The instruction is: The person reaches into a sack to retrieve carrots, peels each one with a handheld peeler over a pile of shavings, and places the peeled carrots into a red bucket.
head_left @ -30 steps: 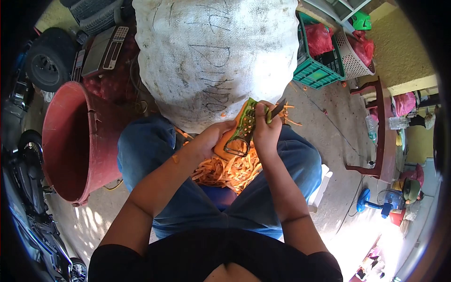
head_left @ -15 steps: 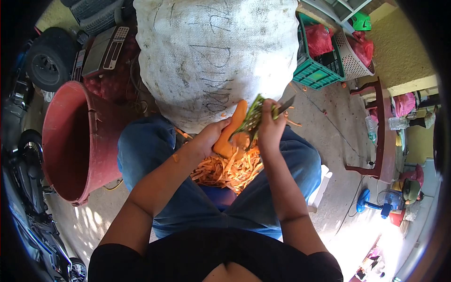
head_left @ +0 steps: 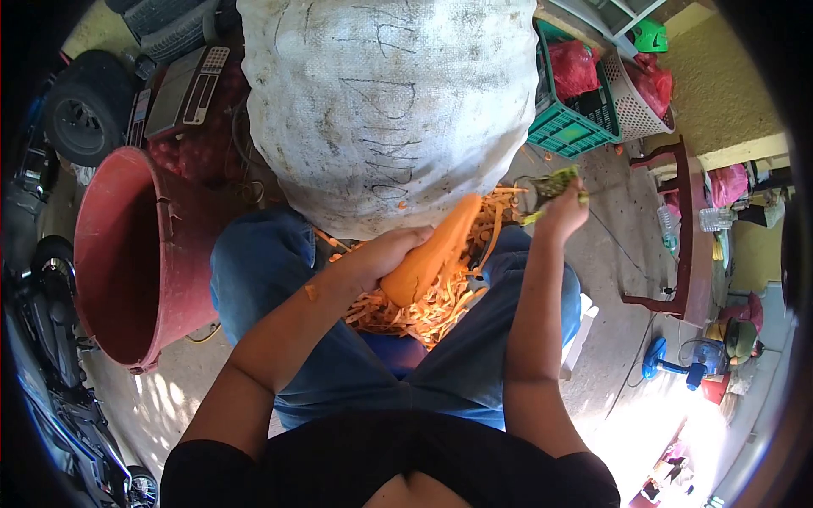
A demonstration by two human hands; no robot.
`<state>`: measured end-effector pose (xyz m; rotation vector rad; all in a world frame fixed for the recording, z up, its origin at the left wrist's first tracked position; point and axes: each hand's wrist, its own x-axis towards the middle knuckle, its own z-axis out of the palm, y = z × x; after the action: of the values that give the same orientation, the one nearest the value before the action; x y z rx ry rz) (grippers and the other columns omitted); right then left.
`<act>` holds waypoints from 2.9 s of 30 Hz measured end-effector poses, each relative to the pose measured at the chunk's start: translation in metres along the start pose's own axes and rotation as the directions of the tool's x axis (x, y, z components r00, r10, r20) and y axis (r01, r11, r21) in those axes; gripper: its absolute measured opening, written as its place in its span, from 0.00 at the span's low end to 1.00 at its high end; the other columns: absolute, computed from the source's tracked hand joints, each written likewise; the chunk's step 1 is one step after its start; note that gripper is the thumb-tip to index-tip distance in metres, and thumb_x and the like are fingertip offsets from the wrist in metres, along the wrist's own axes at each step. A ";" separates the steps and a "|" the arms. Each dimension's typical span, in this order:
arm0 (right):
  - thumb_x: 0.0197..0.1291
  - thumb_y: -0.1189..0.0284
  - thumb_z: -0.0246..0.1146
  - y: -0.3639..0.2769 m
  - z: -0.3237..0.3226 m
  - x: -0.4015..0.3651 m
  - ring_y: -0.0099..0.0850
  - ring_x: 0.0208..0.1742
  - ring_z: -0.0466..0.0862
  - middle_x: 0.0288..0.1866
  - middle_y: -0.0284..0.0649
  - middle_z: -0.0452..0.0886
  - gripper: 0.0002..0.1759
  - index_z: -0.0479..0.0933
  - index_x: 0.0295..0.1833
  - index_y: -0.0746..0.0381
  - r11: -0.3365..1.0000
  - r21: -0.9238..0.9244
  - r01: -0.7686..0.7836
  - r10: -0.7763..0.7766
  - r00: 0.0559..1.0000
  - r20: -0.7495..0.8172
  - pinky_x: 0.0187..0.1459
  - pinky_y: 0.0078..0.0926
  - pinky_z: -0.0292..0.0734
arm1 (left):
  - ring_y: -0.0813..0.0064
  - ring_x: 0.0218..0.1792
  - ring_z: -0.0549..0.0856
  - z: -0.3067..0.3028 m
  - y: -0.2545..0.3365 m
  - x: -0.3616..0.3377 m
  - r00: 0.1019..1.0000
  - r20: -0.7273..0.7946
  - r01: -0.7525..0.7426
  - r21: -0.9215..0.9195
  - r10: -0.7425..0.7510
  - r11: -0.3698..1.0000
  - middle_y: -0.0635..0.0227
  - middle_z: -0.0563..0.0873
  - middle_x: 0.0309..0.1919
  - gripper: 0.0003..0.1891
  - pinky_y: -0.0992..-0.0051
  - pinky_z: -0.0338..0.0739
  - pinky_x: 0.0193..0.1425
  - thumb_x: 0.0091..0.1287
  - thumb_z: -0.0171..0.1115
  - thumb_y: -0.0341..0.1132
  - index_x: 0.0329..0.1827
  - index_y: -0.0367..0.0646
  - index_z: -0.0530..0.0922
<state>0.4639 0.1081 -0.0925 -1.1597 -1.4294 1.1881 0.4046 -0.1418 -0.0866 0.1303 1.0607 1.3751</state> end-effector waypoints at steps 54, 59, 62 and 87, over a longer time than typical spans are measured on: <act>0.58 0.68 0.54 -0.027 0.017 -0.131 0.18 0.24 0.68 0.22 0.33 0.72 0.11 0.72 0.34 0.66 0.969 -0.004 0.247 -0.197 0.782 0.592 0.26 0.17 0.65 | 0.71 0.34 0.80 -0.004 -0.007 0.017 0.997 -0.068 0.003 -0.513 -0.044 0.858 0.61 0.78 0.36 0.16 0.70 0.77 0.38 0.65 0.39 0.40 0.47 0.38 0.68; 0.56 0.71 0.54 -0.006 0.022 -0.113 0.26 0.20 0.72 0.19 0.40 0.74 0.10 0.73 0.32 0.68 0.922 -0.123 0.367 -0.246 0.800 0.547 0.24 0.24 0.67 | 0.74 0.31 0.80 -0.004 -0.012 0.010 0.999 -0.005 0.032 -0.353 -0.036 0.935 0.63 0.79 0.33 0.17 0.74 0.76 0.35 0.66 0.38 0.41 0.44 0.37 0.69; 0.56 0.70 0.53 0.012 0.022 -0.032 0.28 0.18 0.74 0.19 0.39 0.75 0.12 0.72 0.28 0.68 0.907 -0.361 0.215 -0.132 0.961 0.242 0.21 0.26 0.68 | 0.74 0.28 0.80 0.007 -0.009 -0.001 0.988 0.091 0.144 -0.187 -0.128 0.972 0.63 0.79 0.30 0.18 0.76 0.76 0.33 0.67 0.37 0.42 0.44 0.35 0.69; 0.59 0.67 0.50 -0.025 0.008 -0.025 0.22 0.19 0.71 0.23 0.35 0.73 0.13 0.71 0.30 0.66 0.997 0.052 -0.059 0.051 0.989 0.140 0.19 0.22 0.66 | 0.75 0.25 0.77 -0.001 -0.009 0.002 0.988 0.149 0.076 -0.177 -0.050 0.981 0.64 0.75 0.26 0.18 0.72 0.77 0.28 0.67 0.36 0.41 0.50 0.37 0.66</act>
<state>0.4569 0.0804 -0.0708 -1.1022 -1.4657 1.3612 0.4096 -0.1428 -0.0940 0.0594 0.8087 1.3770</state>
